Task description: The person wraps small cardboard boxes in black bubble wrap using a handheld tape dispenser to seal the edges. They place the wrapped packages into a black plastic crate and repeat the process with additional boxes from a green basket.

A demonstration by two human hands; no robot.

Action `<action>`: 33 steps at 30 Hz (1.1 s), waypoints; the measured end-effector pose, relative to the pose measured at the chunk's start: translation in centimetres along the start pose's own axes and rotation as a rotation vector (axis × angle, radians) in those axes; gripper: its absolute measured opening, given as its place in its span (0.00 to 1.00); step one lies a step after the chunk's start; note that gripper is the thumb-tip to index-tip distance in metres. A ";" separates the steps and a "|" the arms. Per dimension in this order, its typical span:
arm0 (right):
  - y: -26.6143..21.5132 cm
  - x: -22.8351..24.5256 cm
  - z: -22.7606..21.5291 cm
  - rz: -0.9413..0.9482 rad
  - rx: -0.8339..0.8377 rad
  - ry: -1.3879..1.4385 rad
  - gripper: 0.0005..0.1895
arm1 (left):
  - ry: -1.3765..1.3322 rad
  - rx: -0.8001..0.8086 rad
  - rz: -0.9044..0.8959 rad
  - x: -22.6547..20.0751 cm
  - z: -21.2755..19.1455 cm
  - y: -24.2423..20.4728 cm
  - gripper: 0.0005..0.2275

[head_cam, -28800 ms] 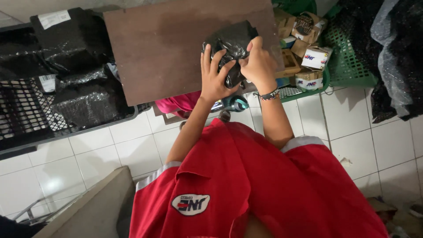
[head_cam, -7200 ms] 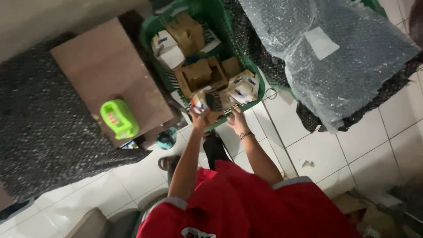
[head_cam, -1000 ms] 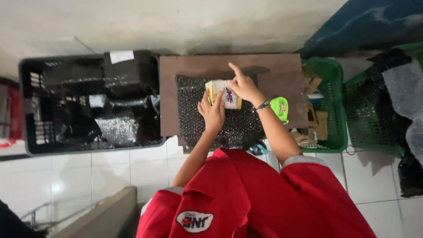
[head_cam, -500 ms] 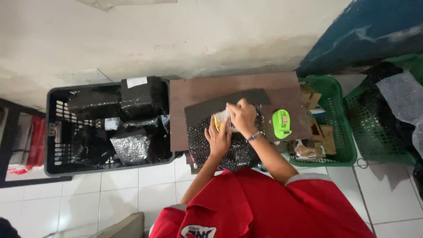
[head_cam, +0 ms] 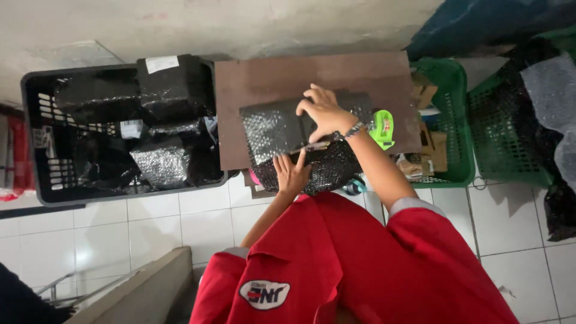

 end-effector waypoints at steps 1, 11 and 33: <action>0.7 0.0 0.3 0.005 0.045 -0.018 0.54 | -0.009 0.009 0.004 -0.2 -0.7 0.2 0.33; 3.6 0.0 -0.9 0.082 0.250 -0.025 0.63 | 0.016 0.116 -0.007 -0.5 -3.9 3.8 0.31; -6.2 -2.5 7.9 -0.011 -0.633 -0.324 0.13 | 0.175 0.270 0.384 -4.8 -2.7 3.3 0.40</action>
Point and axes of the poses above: each hand's wrist, its own y-axis towards the middle knuckle, its own z-axis out of the palm, x = y × z, the point moved 7 cm from there along y, towards the middle knuckle, and after that the axes turned 3 degrees about -z, right-handed, at the moved point
